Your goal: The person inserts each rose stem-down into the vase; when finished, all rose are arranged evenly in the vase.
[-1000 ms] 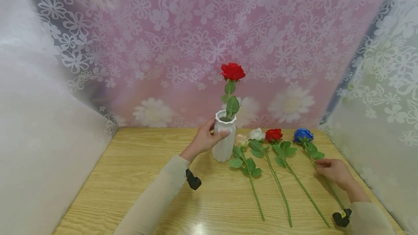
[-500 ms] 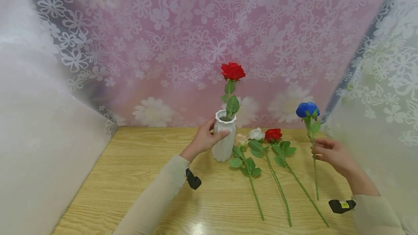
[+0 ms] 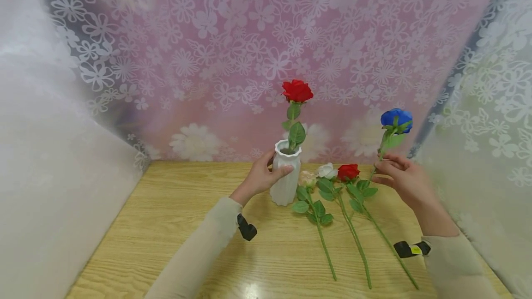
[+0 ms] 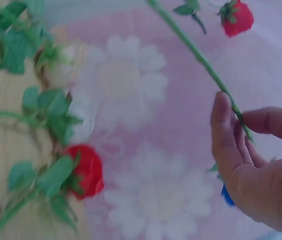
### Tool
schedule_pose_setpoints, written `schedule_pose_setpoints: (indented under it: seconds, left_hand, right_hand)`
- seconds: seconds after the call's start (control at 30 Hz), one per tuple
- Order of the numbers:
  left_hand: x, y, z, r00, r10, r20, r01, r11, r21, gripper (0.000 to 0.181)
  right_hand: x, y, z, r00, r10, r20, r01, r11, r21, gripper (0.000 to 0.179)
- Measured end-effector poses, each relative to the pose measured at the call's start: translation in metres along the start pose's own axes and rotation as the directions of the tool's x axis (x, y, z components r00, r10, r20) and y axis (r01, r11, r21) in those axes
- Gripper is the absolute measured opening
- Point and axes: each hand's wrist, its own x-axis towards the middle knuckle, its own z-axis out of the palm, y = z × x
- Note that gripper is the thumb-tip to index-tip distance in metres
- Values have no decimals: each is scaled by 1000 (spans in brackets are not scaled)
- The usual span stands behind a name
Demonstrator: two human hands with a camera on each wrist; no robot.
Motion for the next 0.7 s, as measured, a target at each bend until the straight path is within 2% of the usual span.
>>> schedule_pose_setpoints:
  seconds: [0.1, 0.27, 0.5, 0.7]
  left_hand:
    - [0, 0, 0, 1000, 6, -2, -6, 1000, -6, 75]
    - [0, 0, 0, 1000, 10, 1, -10, 1000, -11, 74]
    - [0, 0, 0, 1000, 6, 0, -6, 1000, -9, 74]
    - [0, -1, 1, 1000, 6, -4, -6, 1000, -10, 72]
  right_hand:
    - [5, -7, 13, 999, -47, -15, 48, 996, 77, 33]
    - [14, -16, 35, 991, -124, -45, 130, 976, 175, 21]
    - [26, -27, 63, 975, -216, -55, 223, 944, 243, 16]
    - [35, -34, 81, 969, -223, -109, 245, 930, 275, 23]
